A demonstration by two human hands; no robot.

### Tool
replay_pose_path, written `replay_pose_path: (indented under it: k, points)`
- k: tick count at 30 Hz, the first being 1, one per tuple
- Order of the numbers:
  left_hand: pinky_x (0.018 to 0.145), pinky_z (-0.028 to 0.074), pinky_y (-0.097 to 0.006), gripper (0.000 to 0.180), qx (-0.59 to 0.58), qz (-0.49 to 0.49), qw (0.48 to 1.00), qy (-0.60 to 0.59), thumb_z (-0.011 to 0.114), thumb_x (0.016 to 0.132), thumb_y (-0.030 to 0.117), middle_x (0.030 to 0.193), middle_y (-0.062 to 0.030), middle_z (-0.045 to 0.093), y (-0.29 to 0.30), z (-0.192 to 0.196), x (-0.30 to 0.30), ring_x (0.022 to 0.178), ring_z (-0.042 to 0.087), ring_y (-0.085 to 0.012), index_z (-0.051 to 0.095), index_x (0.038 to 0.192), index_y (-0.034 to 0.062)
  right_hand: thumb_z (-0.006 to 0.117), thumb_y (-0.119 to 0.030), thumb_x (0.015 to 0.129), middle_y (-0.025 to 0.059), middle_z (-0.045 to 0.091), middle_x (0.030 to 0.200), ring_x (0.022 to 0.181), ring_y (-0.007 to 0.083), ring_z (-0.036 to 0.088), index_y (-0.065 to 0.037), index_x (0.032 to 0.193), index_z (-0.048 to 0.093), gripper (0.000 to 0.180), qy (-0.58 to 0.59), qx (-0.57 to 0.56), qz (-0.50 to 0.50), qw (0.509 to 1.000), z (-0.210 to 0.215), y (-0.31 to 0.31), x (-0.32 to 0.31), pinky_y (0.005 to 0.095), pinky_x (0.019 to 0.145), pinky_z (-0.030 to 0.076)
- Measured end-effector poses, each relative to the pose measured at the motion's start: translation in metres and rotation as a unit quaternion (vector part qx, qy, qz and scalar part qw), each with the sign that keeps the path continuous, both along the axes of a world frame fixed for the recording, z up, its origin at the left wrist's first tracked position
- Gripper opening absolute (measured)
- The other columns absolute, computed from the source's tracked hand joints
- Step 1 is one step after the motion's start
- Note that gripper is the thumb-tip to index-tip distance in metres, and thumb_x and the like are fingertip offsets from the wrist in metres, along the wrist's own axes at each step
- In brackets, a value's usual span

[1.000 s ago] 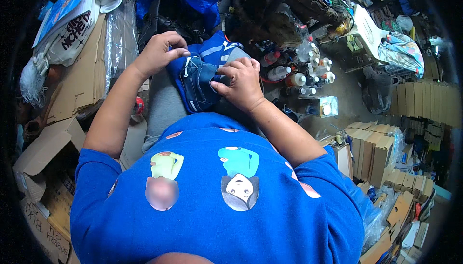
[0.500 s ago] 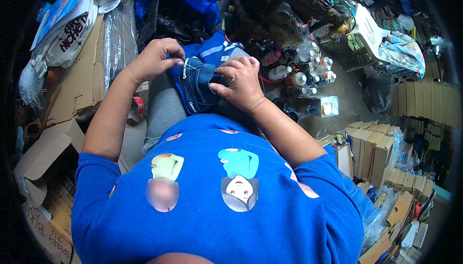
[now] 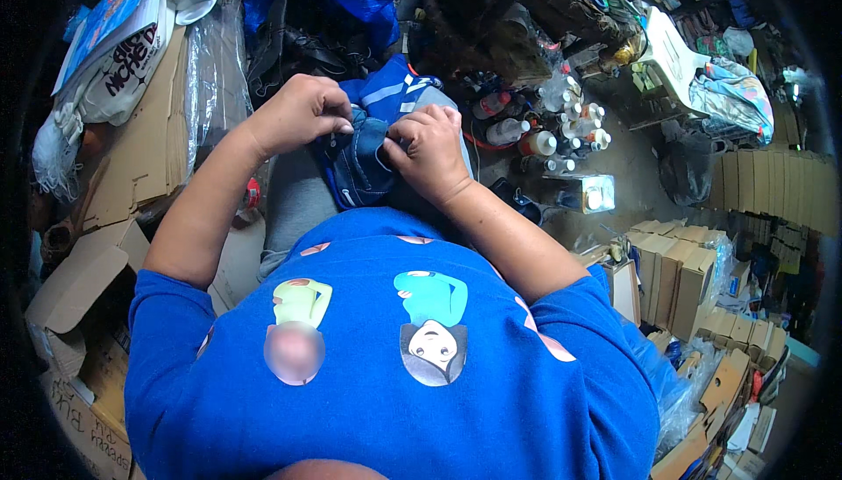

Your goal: Insert and thread laces into different types of footwear in a manufacturing setting.

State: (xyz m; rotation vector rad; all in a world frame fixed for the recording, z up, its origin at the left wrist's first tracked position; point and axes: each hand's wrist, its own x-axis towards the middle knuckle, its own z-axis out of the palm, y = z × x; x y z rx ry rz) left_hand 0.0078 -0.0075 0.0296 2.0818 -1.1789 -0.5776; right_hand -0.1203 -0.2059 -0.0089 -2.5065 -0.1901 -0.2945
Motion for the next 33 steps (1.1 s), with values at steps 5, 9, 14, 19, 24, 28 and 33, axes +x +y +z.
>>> replay_pose_path:
  k: [5, 9, 14, 19, 24, 28, 33]
  points:
    - [0.076, 0.05, -0.035, 0.039, -0.095, 0.097, 0.988, -0.075, 0.084, 0.061, 0.018, 0.085, -0.0114, 0.063, 0.022, -0.013, -0.019, 0.082, 0.062, -0.0276, 0.064, 0.091, 0.0013, 0.07, -0.024, 0.073, 0.001, 0.065, 0.083, 0.089, 0.0204, 0.056, -0.013, 0.074, 0.066, 0.012, -0.056, -0.197, 0.044, 0.978, 0.011, -0.005, -0.005, 0.0443, 0.092, 0.033]
    - [0.075, 0.049, -0.035, 0.027, -0.072, 0.086, 0.981, -0.157, 0.077, 0.068, 0.011, 0.084, -0.0118, 0.062, 0.027, -0.008, -0.031, 0.082, 0.061, -0.0274, 0.062, 0.087, 0.0015, 0.07, -0.026, 0.074, 0.0014, 0.065, 0.083, 0.09, 0.0207, 0.056, -0.013, 0.074, 0.066, 0.014, -0.055, -0.138, 0.041, 0.988, 0.01, -0.004, -0.012, 0.0435, 0.091, 0.033]
    - [0.069, 0.049, -0.036, 0.017, -0.04, 0.121, 0.99, 0.056, 0.07, 0.073, 0.005, 0.079, -0.0139, 0.062, 0.024, 0.023, -0.04, 0.073, 0.061, -0.0298, 0.062, 0.087, 0.0001, 0.07, -0.024, 0.076, 0.0059, 0.066, 0.083, 0.088, 0.0245, 0.058, -0.012, 0.08, 0.068, 0.013, 0.109, 0.064, -0.017, 0.992, 0.012, 0.004, -0.009, 0.0396, 0.088, 0.035]
    - [0.069, 0.05, -0.035, 0.012, -0.006, 0.067, 0.994, -0.082, 0.067, 0.076, 0.004, 0.078, -0.0151, 0.063, 0.037, 0.035, -0.036, 0.072, 0.063, -0.0274, 0.064, 0.087, -0.0004, 0.069, -0.021, 0.076, 0.0069, 0.066, 0.083, 0.087, 0.0251, 0.059, -0.011, 0.083, 0.07, 0.012, 0.082, -0.041, 0.007, 0.996, 0.015, 0.005, -0.009, 0.0388, 0.086, 0.036]
    - [0.068, 0.05, -0.033, 0.013, -0.049, 0.134, 0.987, -0.076, 0.066, 0.076, 0.002, 0.08, -0.0121, 0.065, 0.057, 0.035, -0.027, 0.073, 0.064, -0.0225, 0.067, 0.088, -0.0013, 0.069, -0.021, 0.077, 0.0061, 0.066, 0.084, 0.087, 0.0254, 0.058, -0.01, 0.08, 0.071, 0.011, 0.071, -0.036, 0.03, 0.996, 0.009, -0.005, -0.02, 0.0391, 0.085, 0.037]
    - [0.072, 0.05, -0.03, 0.006, -0.093, 0.241, 0.948, 0.184, 0.066, 0.084, 0.006, 0.085, -0.0082, 0.067, 0.061, 0.025, -0.027, 0.079, 0.065, -0.0179, 0.069, 0.088, 0.0034, 0.07, -0.021, 0.077, 0.0066, 0.067, 0.083, 0.087, 0.0252, 0.06, -0.009, 0.083, 0.072, 0.014, 0.102, 0.088, -0.009, 0.991, 0.013, -0.001, -0.011, 0.0386, 0.084, 0.038]
    - [0.083, 0.049, -0.033, 0.011, -0.391, 0.225, 0.814, 0.366, 0.062, 0.092, 0.02, 0.09, -0.0089, 0.068, 0.043, -0.016, -0.033, 0.083, 0.065, -0.0193, 0.064, 0.096, 0.0096, 0.071, -0.022, 0.077, 0.0084, 0.068, 0.082, 0.087, 0.0249, 0.062, -0.008, 0.084, 0.072, 0.017, 0.241, 0.248, -0.094, 0.934, 0.011, 0.017, -0.007, 0.0392, 0.084, 0.038]
